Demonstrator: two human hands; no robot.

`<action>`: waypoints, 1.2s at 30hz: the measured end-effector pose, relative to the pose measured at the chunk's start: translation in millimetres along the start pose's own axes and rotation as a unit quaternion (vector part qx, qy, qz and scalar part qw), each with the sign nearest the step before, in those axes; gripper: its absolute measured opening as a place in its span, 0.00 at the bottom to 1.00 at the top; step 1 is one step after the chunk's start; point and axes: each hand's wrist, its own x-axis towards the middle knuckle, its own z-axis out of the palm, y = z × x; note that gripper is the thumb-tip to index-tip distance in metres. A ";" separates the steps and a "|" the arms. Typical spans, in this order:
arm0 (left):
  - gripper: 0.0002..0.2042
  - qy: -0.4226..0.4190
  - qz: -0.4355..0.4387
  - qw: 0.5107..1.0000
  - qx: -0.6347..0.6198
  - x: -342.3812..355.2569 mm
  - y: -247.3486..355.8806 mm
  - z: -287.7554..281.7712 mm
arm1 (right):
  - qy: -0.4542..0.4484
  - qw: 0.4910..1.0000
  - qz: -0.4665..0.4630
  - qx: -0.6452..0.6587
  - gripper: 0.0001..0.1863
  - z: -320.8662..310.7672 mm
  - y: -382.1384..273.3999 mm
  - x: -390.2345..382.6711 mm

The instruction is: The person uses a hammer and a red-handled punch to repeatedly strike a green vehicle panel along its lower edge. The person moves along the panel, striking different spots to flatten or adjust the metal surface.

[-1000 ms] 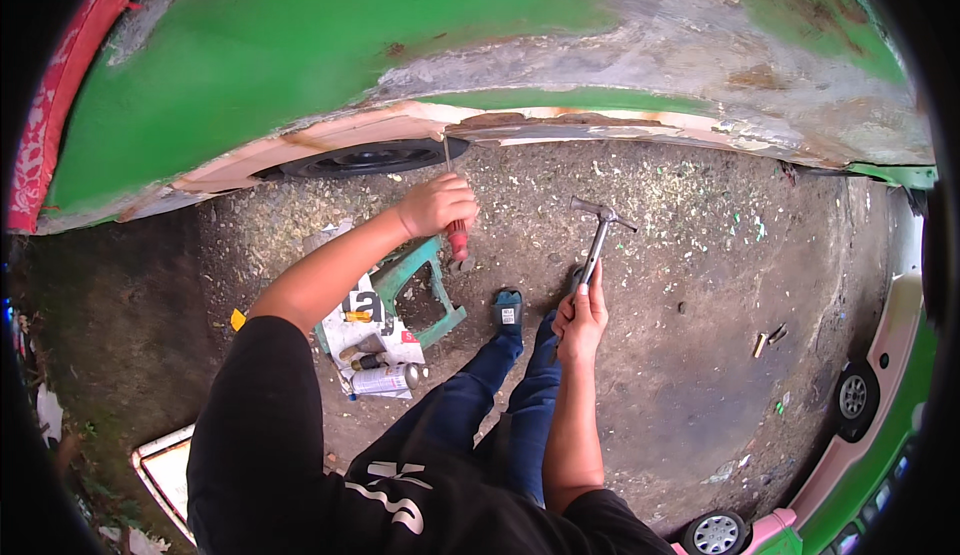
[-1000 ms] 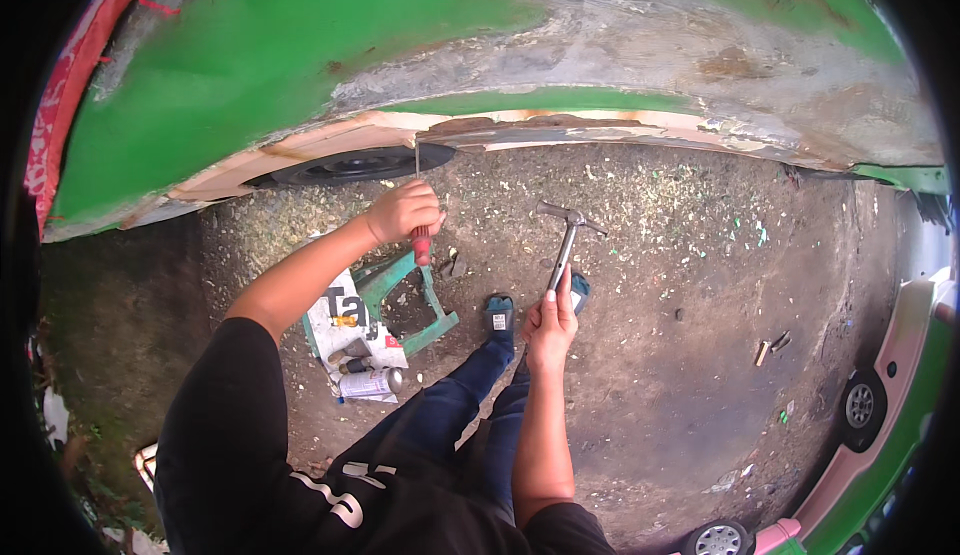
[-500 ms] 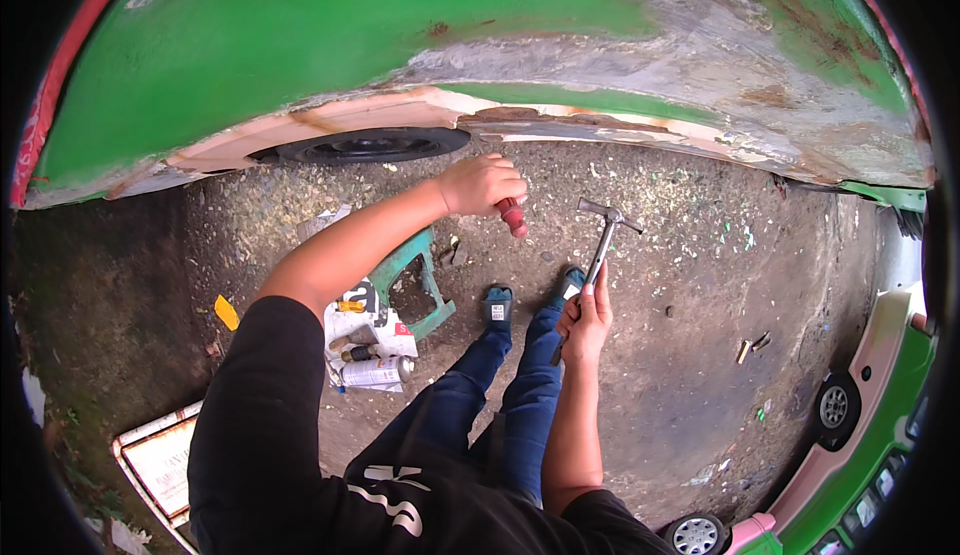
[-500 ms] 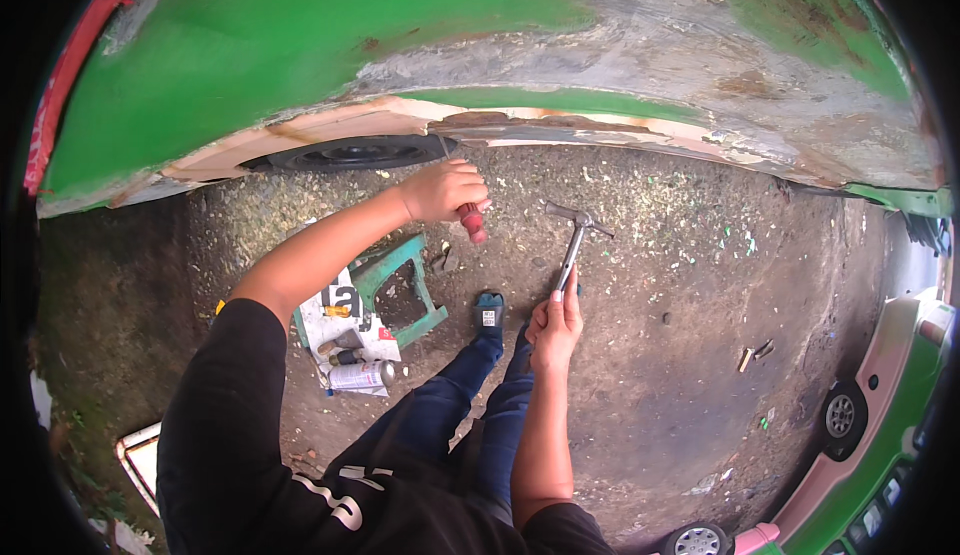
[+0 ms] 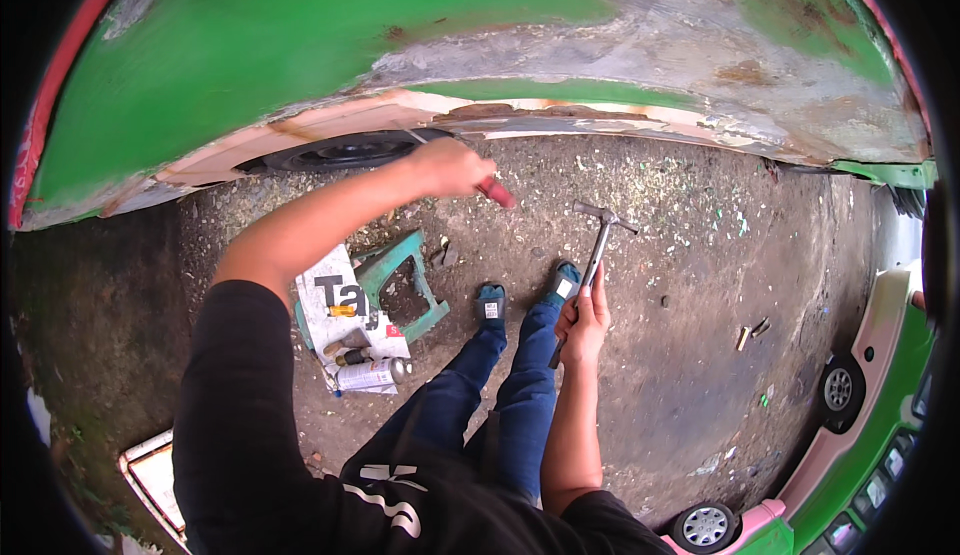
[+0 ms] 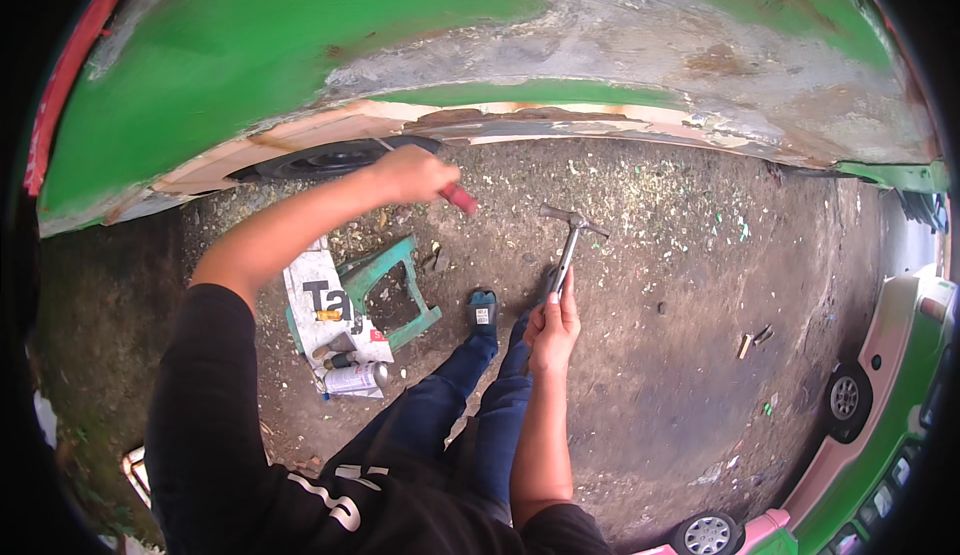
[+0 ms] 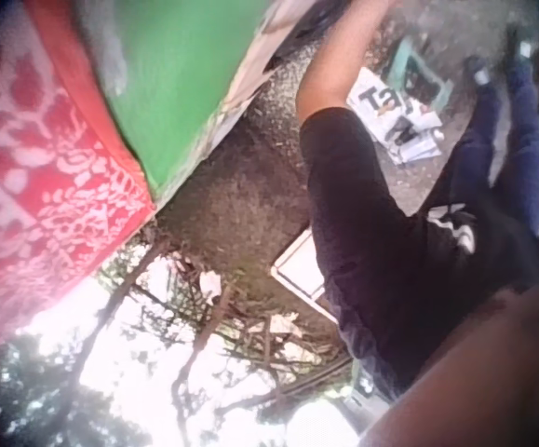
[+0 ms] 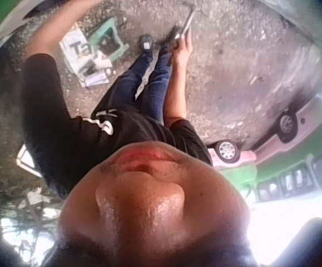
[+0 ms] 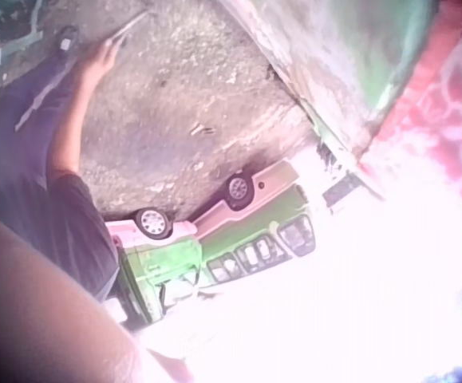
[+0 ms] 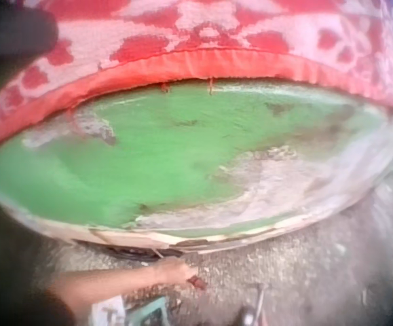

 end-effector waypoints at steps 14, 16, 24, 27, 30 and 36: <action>0.08 0.183 0.105 0.972 -0.100 -12.3 10.8 17.9 | -0.003 1.000 0.000 -0.026 0.27 9.6 -7.6 7.5; 0.08 0.205 0.084 0.972 -0.081 -12.8 8.5 19.1 | -0.004 0.999 -0.002 -0.037 0.27 10.4 -7.4 7.0; 0.11 0.332 0.060 0.934 -0.116 -15.2 5.9 18.4 | -0.027 0.997 -0.015 -0.064 0.28 18.7 -5.0 -2.3; 0.13 0.364 0.000 0.920 -0.146 -8.7 6.6 11.6 | -0.058 0.993 -0.057 -0.087 0.28 20.9 -1.0 -4.5; 0.14 0.398 -0.088 0.892 -0.195 -0.6 7.9 4.3 | -0.073 0.985 -0.087 -0.134 0.27 41.1 -16.9 -10.5; 0.13 0.385 -0.103 0.902 -0.169 3.4 3.4 10.8 | -0.100 0.977 -0.135 -0.131 0.27 55.8 -42.5 -3.6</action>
